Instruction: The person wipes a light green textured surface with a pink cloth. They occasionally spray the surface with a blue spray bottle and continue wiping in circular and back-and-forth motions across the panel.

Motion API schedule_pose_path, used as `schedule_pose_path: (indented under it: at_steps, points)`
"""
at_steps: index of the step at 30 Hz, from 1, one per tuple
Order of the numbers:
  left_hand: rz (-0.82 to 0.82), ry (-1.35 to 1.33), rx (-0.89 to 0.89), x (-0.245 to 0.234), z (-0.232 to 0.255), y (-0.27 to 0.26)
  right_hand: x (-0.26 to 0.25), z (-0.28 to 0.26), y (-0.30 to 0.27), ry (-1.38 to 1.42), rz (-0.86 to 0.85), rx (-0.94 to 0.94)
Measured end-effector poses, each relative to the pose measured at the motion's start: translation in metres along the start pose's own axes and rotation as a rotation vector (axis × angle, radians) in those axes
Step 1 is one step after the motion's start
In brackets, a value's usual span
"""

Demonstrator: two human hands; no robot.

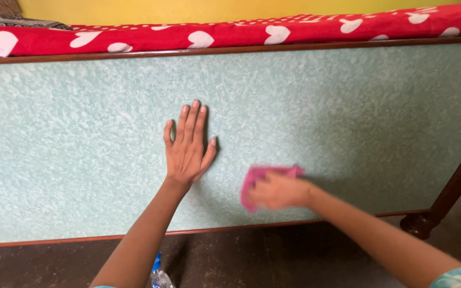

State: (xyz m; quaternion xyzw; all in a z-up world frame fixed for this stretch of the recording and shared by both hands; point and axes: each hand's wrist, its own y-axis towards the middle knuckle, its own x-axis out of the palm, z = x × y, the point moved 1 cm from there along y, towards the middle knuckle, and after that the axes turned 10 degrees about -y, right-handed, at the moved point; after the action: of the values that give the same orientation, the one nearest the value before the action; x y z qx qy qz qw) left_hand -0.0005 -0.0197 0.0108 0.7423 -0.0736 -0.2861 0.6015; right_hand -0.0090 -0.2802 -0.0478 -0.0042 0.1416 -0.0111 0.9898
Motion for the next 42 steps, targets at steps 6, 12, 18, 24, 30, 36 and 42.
schedule_pose_path:
  at_steps: [6,12,18,24,30,36,42]
  points:
    - [-0.023,-0.124,-0.091,0.007,0.012,0.004,-0.017,0.062,-0.036,0.019,0.232,0.229]
    - [-0.004,-0.129,-0.150,0.019,0.018,0.006,-0.065,0.148,-0.046,-0.165,0.212,1.123]
    - [0.030,-0.083,-0.129,0.017,0.026,0.010,-0.034,0.055,-0.049,-0.018,0.223,0.451]
    - [0.007,-0.006,-0.055,0.016,0.037,0.027,-0.023,0.044,-0.044,-0.046,0.033,0.291]
    - [0.028,-0.058,-0.113,0.024,0.042,0.043,-0.059,0.121,0.008,-0.095,0.142,1.060]
    - [0.069,-0.027,-0.139,0.033,0.047,0.040,-0.060,0.133,-0.021,-0.150,0.256,1.149]
    - [-0.017,0.028,-0.052,0.021,0.035,0.039,-0.029,0.115,-0.178,-0.227,0.369,1.895]
